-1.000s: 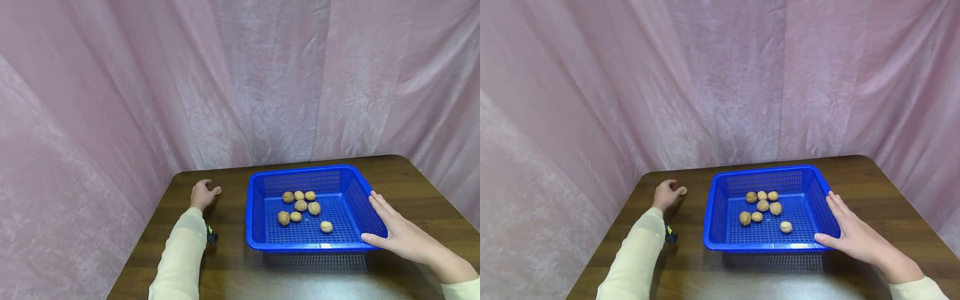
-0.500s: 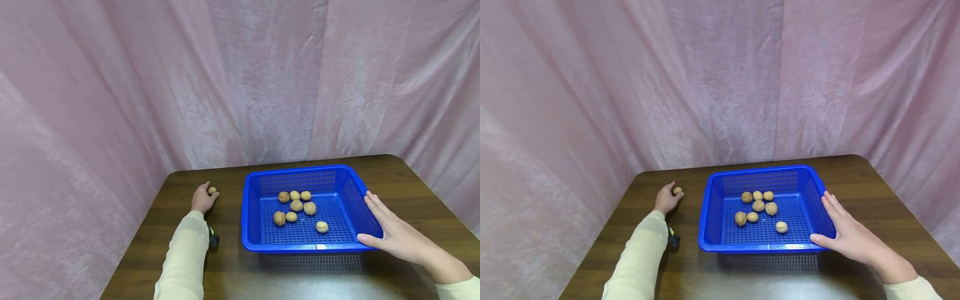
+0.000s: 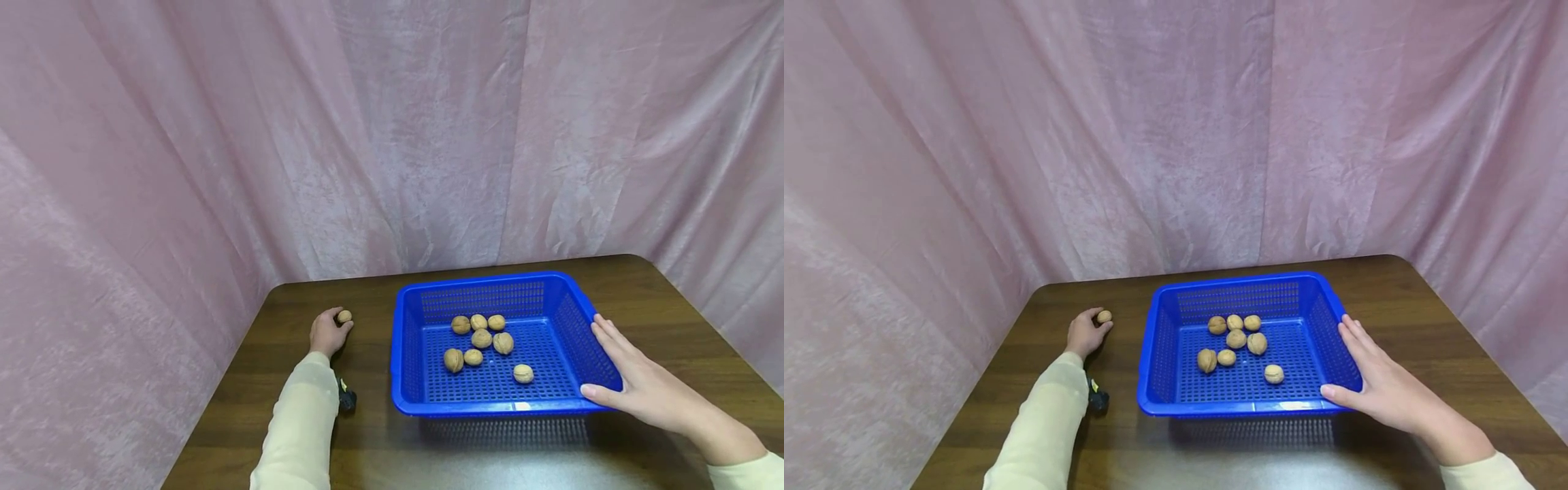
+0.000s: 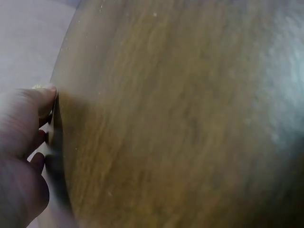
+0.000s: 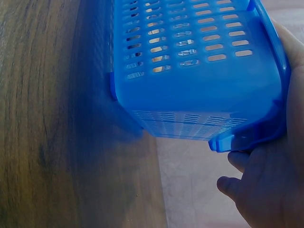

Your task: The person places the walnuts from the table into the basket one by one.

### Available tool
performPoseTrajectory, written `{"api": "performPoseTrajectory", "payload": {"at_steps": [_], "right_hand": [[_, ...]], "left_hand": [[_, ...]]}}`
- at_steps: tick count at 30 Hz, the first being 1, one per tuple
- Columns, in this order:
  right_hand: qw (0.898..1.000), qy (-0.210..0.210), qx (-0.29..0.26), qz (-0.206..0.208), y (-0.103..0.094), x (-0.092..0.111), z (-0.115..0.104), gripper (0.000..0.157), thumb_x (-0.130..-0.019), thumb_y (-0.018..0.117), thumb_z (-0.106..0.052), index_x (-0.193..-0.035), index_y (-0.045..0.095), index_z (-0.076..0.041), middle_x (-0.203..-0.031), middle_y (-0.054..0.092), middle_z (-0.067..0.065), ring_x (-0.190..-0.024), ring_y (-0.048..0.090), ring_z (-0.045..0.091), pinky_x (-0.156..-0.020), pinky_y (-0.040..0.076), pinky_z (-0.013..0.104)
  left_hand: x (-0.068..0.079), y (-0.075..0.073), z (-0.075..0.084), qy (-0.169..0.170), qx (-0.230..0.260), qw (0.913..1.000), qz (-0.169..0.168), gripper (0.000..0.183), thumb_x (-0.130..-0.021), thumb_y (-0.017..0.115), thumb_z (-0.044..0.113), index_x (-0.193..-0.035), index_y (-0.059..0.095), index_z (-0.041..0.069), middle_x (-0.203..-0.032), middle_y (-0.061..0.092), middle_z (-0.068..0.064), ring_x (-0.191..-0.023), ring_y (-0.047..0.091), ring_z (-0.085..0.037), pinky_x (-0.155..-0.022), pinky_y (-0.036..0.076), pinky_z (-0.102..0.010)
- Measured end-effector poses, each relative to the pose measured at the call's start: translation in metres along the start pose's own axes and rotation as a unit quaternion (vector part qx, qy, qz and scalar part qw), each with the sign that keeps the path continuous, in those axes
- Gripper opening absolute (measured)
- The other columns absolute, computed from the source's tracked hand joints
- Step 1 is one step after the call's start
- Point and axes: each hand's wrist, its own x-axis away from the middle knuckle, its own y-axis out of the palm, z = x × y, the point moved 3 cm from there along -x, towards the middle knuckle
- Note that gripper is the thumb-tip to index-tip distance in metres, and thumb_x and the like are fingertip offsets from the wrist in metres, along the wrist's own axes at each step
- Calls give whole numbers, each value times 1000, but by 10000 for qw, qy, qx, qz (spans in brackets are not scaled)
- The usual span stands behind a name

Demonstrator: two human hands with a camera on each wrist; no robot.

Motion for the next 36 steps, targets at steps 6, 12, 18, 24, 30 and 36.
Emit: {"api": "performPoseTrajectory", "payload": {"at_steps": [6,12,18,24,30,36], "right_hand": [[10000,3,6,-19,0,1,0,98,-85,73,-31,-155,9,-6,-160,4,13,-146,1,24,-96,-1,2],[10000,46,-14,-48,0,0,-2,98,-85,73,-32,-155,8,-7,-160,4,13,-146,1,25,-96,-2,2],[10000,52,60,-29,-2,0,-4,99,-85,73,-33,-154,9,-5,-160,4,14,-146,1,27,-96,-3,3],[9999,88,-26,-96,-2,1,-4,98,-86,72,-33,-154,8,-5,-160,3,13,-146,1,28,-97,-4,5],[9998,113,-140,-115,-1,2,-2,98,-86,72,-32,-155,6,-7,-161,1,12,-146,0,30,-101,-6,13],[9994,151,-233,-199,-2,2,-2,98,-87,71,-33,-155,5,-7,-161,-1,11,-146,-1,33,-110,-4,29]], "left_hand": [[1,2,-4,-8,102,9999,88,44,-87,73,26,-125,63,6,-126,60,-15,-118,52,-34,-96,41,-50],[5,-3,-2,-12,166,9998,110,41,-86,74,26,-121,65,6,-121,63,-14,-112,56,-33,-90,44,-49],[12,-9,5,129,360,9993,37,37,-85,76,23,-116,67,5,-115,65,-13,-105,59,-31,-88,45,-47],[21,-13,14,416,801,9959,-104,36,-83,77,18,-115,66,6,-108,67,-9,-99,62,-25,-85,48,-43],[29,-28,30,677,1398,9877,-192,35,-82,77,13,-114,65,5,-96,66,-5,-87,64,-21,-78,53,-36],[40,-51,48,980,1661,9812,-102,35,-81,79,14,-112,66,7,-93,67,-3,-80,65,-17,-72,54,-31]]}}
